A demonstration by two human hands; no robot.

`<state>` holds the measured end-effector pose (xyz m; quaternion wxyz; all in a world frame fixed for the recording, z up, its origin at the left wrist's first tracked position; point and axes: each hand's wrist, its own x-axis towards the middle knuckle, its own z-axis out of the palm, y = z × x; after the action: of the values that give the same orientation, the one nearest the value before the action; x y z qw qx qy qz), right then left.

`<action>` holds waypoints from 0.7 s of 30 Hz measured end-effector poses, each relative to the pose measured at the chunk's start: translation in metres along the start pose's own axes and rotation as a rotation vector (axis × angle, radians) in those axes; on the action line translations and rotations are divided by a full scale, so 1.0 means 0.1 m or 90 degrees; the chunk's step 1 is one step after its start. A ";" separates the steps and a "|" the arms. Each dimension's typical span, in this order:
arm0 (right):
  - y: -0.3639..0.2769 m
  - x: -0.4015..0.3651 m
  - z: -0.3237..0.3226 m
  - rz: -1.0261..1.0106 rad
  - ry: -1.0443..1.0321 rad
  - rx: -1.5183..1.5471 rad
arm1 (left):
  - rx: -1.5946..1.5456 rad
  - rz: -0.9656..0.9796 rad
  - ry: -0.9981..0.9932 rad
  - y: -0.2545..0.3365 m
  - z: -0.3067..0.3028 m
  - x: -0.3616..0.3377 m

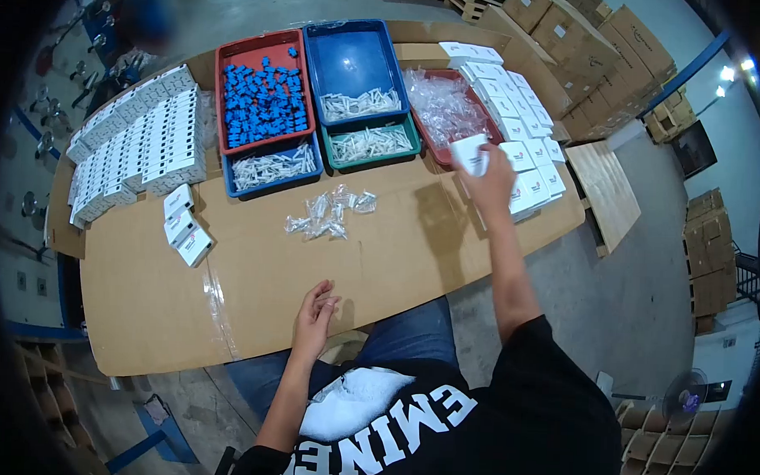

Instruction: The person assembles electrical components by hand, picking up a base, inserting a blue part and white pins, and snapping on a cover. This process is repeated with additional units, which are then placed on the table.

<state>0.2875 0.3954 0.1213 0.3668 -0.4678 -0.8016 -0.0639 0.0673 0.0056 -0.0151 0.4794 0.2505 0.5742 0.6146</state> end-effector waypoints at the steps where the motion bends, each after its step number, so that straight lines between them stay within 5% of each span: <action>1: 0.14 0.08 -0.02 0.043 -0.032 -0.122 | -0.012 -0.003 -0.004 0.00 0.00 0.01; 8: 0.57 0.19 0.05 0.099 -0.149 -0.224 | -0.029 -0.019 -0.001 0.04 -0.02 0.02; 15: 0.83 0.07 0.21 0.099 -0.135 -0.276 | -0.074 -0.052 0.063 0.08 -0.04 0.05; 19: 0.66 0.00 0.17 0.032 -0.068 -0.154 | 0.161 0.056 0.254 0.34 -0.76 0.22; 21: 0.20 -0.11 0.00 0.051 -0.104 -0.123 | 0.477 0.286 0.424 0.73 -1.23 0.34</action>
<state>0.3068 0.3990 0.1096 0.2557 -0.5364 -0.7995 -0.0875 -0.0744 -0.0129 0.0189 0.0068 0.3120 0.8069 0.5014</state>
